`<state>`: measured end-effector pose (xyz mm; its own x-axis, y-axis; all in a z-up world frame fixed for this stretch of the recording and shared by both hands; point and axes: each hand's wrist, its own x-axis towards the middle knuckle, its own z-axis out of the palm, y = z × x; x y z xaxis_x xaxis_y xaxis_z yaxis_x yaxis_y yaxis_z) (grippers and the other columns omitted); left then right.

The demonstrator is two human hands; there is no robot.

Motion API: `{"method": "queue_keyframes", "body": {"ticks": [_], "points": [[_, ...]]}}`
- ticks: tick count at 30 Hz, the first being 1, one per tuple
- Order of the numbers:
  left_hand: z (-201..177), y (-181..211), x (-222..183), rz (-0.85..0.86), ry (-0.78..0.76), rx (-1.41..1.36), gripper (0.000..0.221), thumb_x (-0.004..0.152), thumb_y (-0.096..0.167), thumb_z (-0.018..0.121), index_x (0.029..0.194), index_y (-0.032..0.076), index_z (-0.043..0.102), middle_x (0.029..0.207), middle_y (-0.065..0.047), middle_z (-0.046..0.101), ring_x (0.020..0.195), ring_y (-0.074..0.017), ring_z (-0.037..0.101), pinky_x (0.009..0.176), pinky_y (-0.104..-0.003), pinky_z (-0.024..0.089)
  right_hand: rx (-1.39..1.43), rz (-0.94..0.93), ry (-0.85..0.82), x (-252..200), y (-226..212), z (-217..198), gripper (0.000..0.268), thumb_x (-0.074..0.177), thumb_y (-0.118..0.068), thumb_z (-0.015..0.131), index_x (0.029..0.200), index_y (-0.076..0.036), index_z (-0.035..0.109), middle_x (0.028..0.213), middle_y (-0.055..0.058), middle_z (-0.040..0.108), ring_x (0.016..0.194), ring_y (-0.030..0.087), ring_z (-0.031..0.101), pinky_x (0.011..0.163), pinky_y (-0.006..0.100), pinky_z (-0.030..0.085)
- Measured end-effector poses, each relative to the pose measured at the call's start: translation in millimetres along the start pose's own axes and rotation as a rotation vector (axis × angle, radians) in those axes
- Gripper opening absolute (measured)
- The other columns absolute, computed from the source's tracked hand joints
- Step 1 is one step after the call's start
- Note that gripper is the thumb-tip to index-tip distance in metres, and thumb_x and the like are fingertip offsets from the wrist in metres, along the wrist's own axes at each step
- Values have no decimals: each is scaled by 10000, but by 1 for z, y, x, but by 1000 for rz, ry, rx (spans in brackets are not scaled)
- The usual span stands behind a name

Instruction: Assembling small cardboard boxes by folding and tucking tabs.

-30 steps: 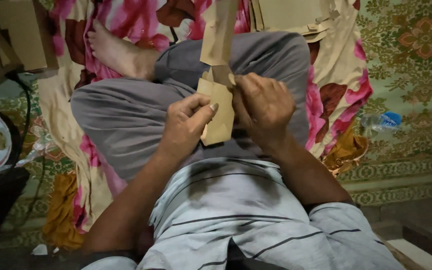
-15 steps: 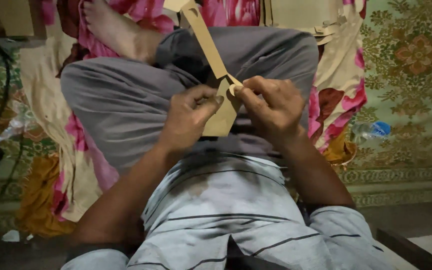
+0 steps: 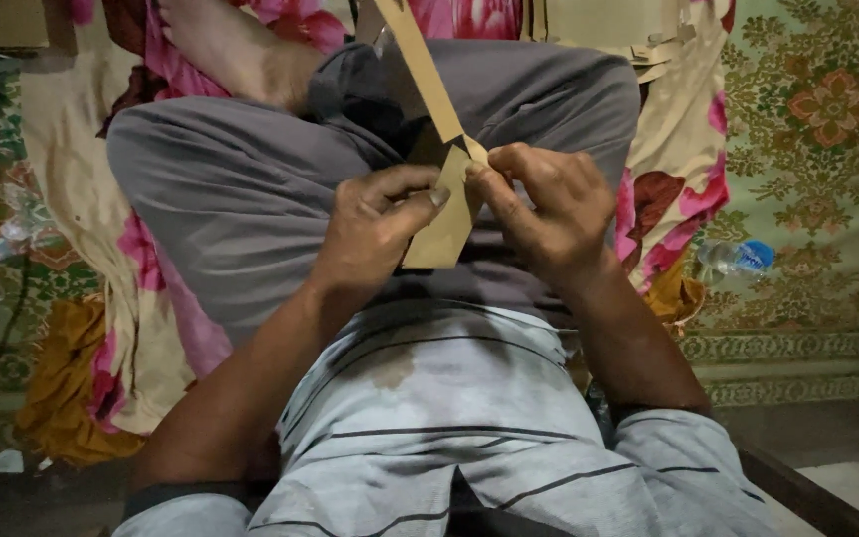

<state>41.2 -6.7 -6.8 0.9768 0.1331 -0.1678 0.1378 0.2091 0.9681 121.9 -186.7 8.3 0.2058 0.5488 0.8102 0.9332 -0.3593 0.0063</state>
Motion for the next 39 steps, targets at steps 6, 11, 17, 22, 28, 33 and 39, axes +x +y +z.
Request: {"method": "queue_keyframes", "body": {"ticks": [6,11,17,22,28,33,39], "points": [[4,-1,-1,-68,16,-125,158,874,68,740,996,-27,772,585,-122,617,556,-126,550,518,-324,515,10,6,-3,-10,4,2,81,938,12,785,863,-19,780,902,184,734,693,278,692,580,351,506],[0,-13,-1,-147,-3,-180,188,879,92,749,1023,-27,772,569,-139,632,496,-146,579,498,-290,499,31,4,-51,-4,0,-2,85,935,47,758,878,-8,789,915,199,719,715,294,700,593,357,522],[4,-12,0,-256,41,-289,190,861,83,743,999,-47,759,568,-147,616,510,-167,584,518,-307,520,120,2,-73,-12,3,0,92,977,27,699,922,24,774,959,234,713,792,341,715,642,386,550],[8,-8,0,-299,79,-329,155,840,81,770,948,-30,761,607,-126,638,534,-152,593,524,-308,534,169,33,-106,-8,1,-2,97,995,-17,706,941,31,770,983,237,714,813,350,722,661,400,566],[15,2,0,-267,103,-419,151,915,133,745,979,-1,773,679,-141,683,567,-183,631,554,-340,574,164,128,-63,-11,2,2,45,943,38,756,944,24,799,971,221,732,747,309,710,695,413,589],[13,-23,-1,-209,201,-318,216,1013,149,623,1159,9,701,760,-116,621,656,-175,605,647,-320,527,190,161,-62,-16,2,4,43,953,26,769,984,36,797,996,231,723,757,330,718,687,439,585],[-24,-53,12,-189,289,1,316,990,67,492,1249,85,672,668,-47,583,552,-123,606,502,-215,510,213,170,-5,-20,4,10,69,976,-7,747,962,22,808,982,232,726,738,331,708,667,419,566]]}}
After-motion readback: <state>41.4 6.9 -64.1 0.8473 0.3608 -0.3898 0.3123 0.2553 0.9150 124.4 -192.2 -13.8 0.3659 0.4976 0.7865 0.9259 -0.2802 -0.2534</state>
